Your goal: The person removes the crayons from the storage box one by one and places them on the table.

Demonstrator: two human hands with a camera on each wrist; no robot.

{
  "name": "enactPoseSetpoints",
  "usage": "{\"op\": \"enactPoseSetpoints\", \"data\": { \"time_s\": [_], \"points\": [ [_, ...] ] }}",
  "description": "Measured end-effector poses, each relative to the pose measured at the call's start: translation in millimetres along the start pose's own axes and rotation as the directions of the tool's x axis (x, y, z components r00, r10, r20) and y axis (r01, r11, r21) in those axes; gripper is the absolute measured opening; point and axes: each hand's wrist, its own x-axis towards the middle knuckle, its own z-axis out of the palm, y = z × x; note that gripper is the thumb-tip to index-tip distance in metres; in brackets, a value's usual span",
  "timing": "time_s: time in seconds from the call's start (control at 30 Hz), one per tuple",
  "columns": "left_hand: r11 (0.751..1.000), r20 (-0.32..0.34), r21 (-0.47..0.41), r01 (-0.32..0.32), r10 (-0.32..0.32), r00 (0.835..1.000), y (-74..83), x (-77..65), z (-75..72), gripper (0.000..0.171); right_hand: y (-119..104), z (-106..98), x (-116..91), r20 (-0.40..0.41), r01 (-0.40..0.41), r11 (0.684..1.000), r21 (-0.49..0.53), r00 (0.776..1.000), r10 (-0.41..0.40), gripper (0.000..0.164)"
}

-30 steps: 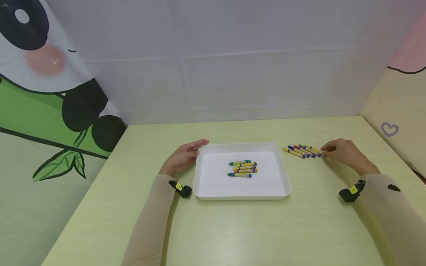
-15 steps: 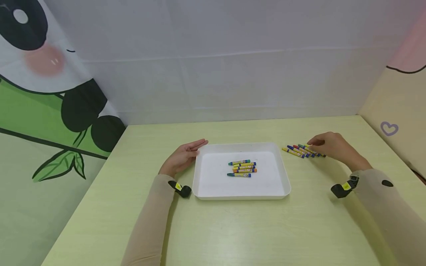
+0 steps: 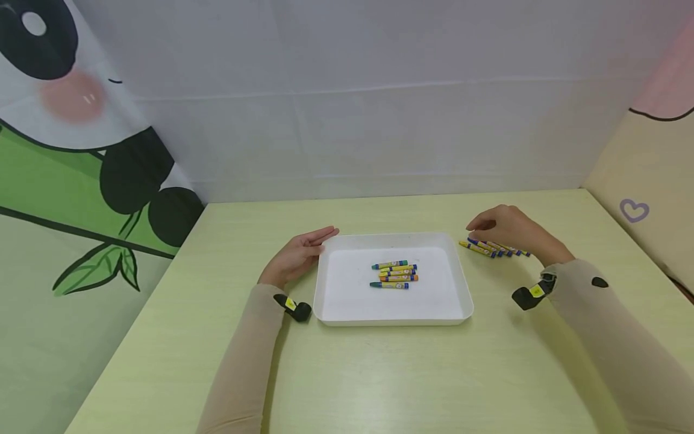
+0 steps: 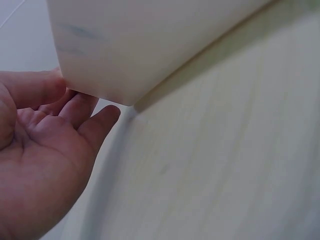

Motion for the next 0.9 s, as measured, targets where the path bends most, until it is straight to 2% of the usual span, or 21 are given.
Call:
{"op": "enactPoseSetpoints", "data": {
  "time_s": [0.43,0.7,0.9],
  "points": [
    [1.0,0.004,0.003,-0.007,0.007,1.0,-1.1,2.6,-0.2,0.054,-34,15,26,0.089,0.097,0.995,0.019,0.991,-0.098,0.022],
    [1.0,0.011,0.002,-0.005,0.005,1.0,0.1,0.8,-0.7,0.054,-49,32,41,0.147,0.098,0.994,0.053,0.984,-0.105,0.021],
    [1.0,0.004,0.001,0.002,-0.002,1.0,0.7,0.0,-1.1,0.054,-60,46,51,0.198,0.119,0.992,0.036,0.972,-0.124,0.02]
  ]
}}
